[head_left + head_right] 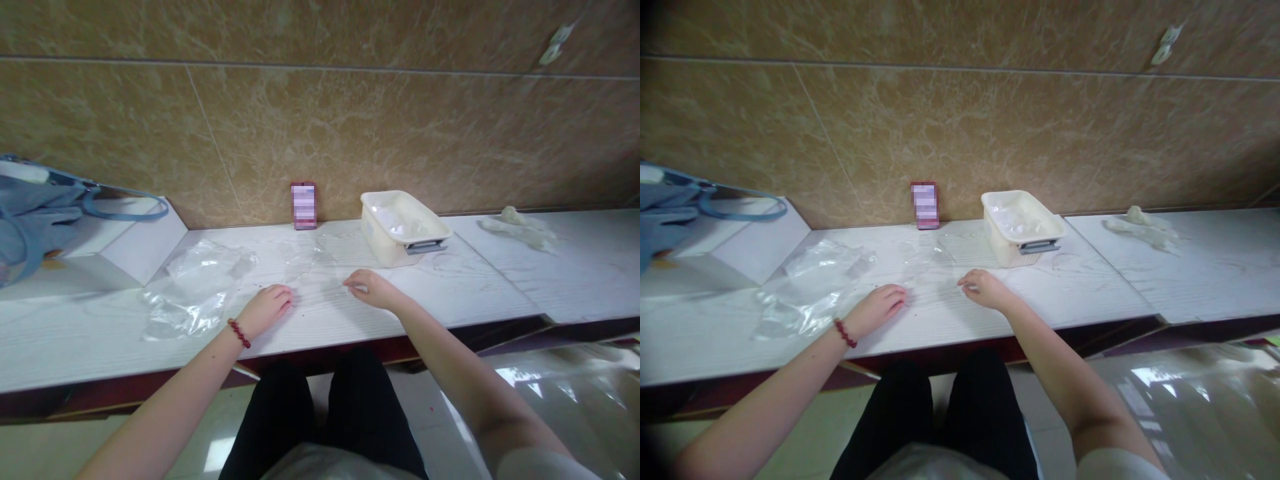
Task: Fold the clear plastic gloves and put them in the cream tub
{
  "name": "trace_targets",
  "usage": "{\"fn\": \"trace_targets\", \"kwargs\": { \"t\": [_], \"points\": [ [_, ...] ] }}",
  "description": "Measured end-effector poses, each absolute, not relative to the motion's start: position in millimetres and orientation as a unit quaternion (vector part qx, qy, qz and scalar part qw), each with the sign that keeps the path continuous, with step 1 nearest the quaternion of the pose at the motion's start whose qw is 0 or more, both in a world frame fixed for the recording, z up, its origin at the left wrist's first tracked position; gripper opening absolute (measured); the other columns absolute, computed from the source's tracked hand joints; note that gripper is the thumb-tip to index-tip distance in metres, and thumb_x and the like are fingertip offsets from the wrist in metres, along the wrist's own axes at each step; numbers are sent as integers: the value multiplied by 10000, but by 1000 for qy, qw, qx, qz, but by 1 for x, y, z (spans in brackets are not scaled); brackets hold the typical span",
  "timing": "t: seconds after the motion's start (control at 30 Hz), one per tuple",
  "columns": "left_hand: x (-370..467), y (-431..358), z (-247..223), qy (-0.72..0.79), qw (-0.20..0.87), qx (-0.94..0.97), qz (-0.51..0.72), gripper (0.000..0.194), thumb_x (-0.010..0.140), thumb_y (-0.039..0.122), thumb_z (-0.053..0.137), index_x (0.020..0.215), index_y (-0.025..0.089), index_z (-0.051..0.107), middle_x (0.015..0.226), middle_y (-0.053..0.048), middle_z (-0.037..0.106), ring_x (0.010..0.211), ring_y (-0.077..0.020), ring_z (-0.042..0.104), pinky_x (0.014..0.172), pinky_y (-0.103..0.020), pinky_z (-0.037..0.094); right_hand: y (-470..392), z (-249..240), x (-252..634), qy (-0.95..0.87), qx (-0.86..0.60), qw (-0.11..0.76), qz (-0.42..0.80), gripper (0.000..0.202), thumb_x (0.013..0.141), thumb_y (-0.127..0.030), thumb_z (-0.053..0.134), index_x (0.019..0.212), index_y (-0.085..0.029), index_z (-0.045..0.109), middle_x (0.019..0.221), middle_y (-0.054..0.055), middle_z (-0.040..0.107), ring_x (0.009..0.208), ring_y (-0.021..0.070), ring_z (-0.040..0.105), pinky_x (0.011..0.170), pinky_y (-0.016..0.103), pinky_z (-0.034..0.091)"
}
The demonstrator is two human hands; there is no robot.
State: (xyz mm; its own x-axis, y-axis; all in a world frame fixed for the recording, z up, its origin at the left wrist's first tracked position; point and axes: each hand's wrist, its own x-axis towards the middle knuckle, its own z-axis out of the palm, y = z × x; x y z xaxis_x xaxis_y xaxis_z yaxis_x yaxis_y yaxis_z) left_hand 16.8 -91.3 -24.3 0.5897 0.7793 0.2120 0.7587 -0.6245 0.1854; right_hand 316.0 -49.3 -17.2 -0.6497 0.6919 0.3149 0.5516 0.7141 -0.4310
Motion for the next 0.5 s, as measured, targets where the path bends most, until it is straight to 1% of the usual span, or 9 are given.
{"fn": "trace_targets", "kwargs": {
  "t": [0.07, 0.17, 0.3, 0.37, 0.4, 0.43, 0.5],
  "points": [
    [21, -91, -25, 439, 33, 886, 145, 231, 834, 242, 360, 864, 164, 575, 963, -76, 587, 915, -183, 515, 839, -355, 409, -56, -22, 315, -894, -358, 233, 138, 225, 752, -206, 497, 943, -180, 615, 906, 58, 618, 892, 160, 535, 826, 315, 405],
    [23, -91, -24, 457, 65, 871, 169, 230, 842, 235, 331, 856, 158, 548, 928, -79, 593, 883, -176, 534, 818, -343, 423, -66, -25, 311, -890, -378, 225, 119, 267, 730, -268, 548, 982, -191, 597, 968, 65, 588, 934, 176, 512, 853, 342, 387],
    [24, -91, -19, 490, 124, 839, 203, 217, 845, 243, 314, 926, 160, 497, 922, -77, 599, 870, -170, 557, 793, -325, 438, -72, -28, 301, -880, -397, 243, 98, 454, 678, -340, 610, 1101, -199, 521, 1071, 80, 534, 1010, 199, 463, 881, 370, 366],
    [24, -92, -16, 493, 143, 832, 213, 221, 848, 256, 309, 960, 166, 476, 936, -75, 599, 870, -168, 565, 781, -320, 443, -69, -30, 294, -871, -411, 255, 86, 513, 659, -341, 630, 1133, -200, 493, 1107, 89, 512, 1045, 209, 438, 892, 385, 356],
    [24, -92, -14, 492, 149, 830, 215, 223, 849, 264, 308, 970, 168, 468, 939, -74, 599, 868, -168, 568, 775, -319, 445, -66, -31, 290, -864, -421, 263, 81, 500, 663, -330, 628, 1128, -201, 497, 1113, 92, 508, 1054, 209, 433, 894, 388, 354],
    [23, -93, -13, 492, 152, 829, 217, 224, 850, 271, 307, 975, 170, 463, 940, -74, 599, 867, -168, 569, 771, -318, 447, -62, -32, 287, -856, -432, 272, 78, 446, 676, -313, 618, 1096, -202, 520, 1107, 92, 511, 1051, 206, 437, 894, 387, 354],
    [22, -96, -10, 490, 152, 829, 222, 224, 850, 280, 307, 971, 172, 460, 941, -73, 599, 876, -167, 568, 779, -318, 445, -55, -32, 283, -844, -446, 288, 80, 249, 713, -258, 580, 956, -205, 592, 1063, 83, 536, 1020, 186, 466, 888, 367, 361]
  ]
}}
